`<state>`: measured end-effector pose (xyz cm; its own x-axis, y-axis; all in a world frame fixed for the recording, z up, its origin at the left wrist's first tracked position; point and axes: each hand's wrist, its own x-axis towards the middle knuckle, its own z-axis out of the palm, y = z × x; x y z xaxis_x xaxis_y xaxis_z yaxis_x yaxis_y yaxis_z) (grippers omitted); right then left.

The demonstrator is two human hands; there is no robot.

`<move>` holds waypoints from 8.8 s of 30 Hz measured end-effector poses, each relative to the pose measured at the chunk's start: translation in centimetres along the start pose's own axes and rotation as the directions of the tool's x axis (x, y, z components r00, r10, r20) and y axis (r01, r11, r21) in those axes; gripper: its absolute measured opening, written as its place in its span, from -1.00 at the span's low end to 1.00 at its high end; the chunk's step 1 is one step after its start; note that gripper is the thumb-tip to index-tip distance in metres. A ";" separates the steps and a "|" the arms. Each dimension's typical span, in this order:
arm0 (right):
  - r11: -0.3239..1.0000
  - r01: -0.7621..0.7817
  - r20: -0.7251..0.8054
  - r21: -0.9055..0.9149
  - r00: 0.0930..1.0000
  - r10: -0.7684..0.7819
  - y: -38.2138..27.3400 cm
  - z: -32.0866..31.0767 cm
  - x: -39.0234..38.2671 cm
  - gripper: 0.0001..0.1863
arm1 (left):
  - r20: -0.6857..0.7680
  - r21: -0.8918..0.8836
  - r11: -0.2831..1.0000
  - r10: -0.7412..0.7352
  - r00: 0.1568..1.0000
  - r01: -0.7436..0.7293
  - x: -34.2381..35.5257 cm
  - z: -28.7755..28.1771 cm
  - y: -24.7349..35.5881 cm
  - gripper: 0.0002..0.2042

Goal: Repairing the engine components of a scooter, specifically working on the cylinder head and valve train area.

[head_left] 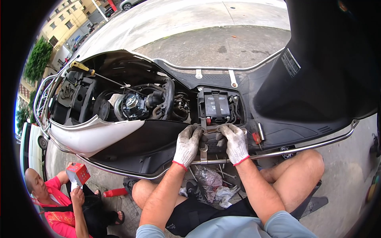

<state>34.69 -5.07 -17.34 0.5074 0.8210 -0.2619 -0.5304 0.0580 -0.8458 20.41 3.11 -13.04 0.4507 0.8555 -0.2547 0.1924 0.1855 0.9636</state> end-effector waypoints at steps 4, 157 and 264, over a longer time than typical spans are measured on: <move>1.000 -0.013 0.038 0.028 0.999 0.012 0.1 -0.2 0.1 -0.79 | 0.008 0.010 0.999 -0.037 0.999 0.037 -0.1 -0.2 0.1 -0.79; -0.365 -0.202 -0.102 -0.909 0.956 -0.274 5.1 -48.2 0.8 -0.81 | 0.123 0.630 0.761 0.098 0.988 -0.154 -0.2 1.3 -6.6 -0.89; -0.184 0.799 0.801 -0.572 0.593 0.082 -11.4 5.7 -2.2 -0.84 | 0.202 -0.771 0.593 -0.114 0.973 0.230 -2.9 1.7 -1.0 -0.54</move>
<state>35.74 -4.27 -4.52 -0.2867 0.9465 0.1480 0.8919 0.3200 -0.3194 20.41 -0.34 -13.40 0.5929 0.7134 -0.3735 -0.4547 0.6794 0.5758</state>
